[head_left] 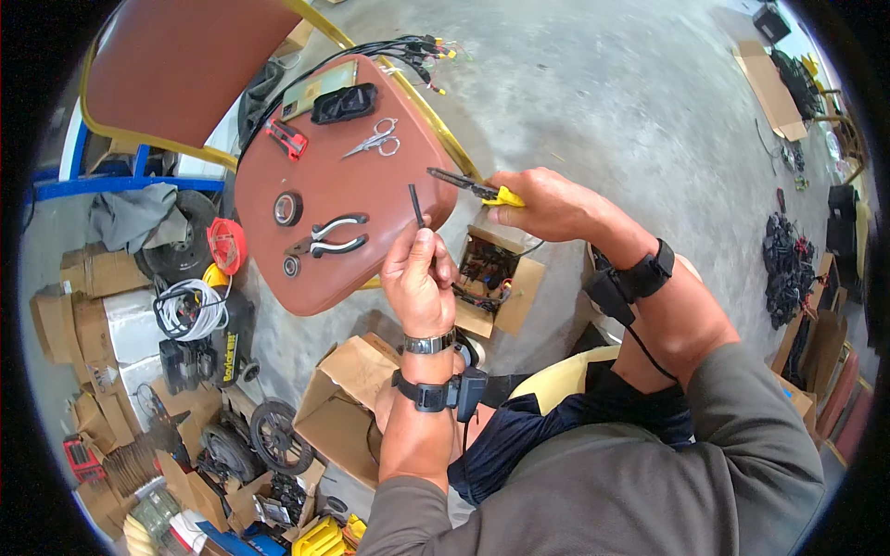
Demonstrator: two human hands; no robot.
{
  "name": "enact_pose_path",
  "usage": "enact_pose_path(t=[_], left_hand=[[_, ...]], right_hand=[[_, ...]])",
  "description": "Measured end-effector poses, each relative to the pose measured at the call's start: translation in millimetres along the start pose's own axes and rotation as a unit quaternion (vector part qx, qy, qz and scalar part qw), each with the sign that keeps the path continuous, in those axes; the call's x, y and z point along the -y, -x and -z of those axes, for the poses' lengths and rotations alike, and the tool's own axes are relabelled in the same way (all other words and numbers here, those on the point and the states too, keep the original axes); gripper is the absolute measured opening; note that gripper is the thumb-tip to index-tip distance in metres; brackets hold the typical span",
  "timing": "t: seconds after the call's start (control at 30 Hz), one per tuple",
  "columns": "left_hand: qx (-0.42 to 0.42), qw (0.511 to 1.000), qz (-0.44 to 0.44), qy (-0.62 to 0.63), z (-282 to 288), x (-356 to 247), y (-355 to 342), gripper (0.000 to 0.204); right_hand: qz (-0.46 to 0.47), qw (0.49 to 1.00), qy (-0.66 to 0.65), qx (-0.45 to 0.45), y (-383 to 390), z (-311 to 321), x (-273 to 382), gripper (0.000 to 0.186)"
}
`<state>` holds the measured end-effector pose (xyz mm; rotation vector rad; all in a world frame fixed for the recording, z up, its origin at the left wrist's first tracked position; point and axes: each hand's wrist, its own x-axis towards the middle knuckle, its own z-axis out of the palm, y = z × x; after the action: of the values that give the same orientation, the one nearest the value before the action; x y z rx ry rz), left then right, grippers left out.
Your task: Strip and repair electrical wires using a wire stripper tool.
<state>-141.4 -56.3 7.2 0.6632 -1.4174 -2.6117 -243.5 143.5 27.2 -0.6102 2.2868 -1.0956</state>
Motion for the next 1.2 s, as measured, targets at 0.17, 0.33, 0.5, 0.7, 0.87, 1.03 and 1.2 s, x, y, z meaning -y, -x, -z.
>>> enact_pose_path(t=[0.17,0.33,0.5,0.7,0.87,1.03,1.2], left_hand=[[0.017,1.000,-0.016,0.013,0,3,10,0.011],[0.056,0.997,0.034,-0.045,-4,-2,19,0.017],[0.071,0.981,-0.090,-0.159,-15,-4,23,0.026],[0.048,0.988,-0.142,-0.033,-28,-5,29,0.018],[0.089,0.984,-0.148,-0.049,-37,5,33,0.016],[0.059,0.979,-0.182,-0.076,-37,10,28,0.015],[0.072,0.994,-0.088,0.005,-38,4,30,0.016]], right_hand=[[0.061,0.994,-0.060,-0.071,-11,-12,16,0.046],[0.171,0.971,-0.062,-0.153,-34,-35,25,0.050],[0.224,0.951,0.066,-0.205,-75,-63,33,0.058],[0.304,0.915,0.172,-0.201,-97,-85,40,0.056],[0.248,0.953,0.061,-0.164,-100,-84,24,0.052],[0.188,0.965,-0.087,-0.159,-103,-79,2,0.054],[0.198,0.949,0.036,-0.243,-90,-78,17,0.047]])
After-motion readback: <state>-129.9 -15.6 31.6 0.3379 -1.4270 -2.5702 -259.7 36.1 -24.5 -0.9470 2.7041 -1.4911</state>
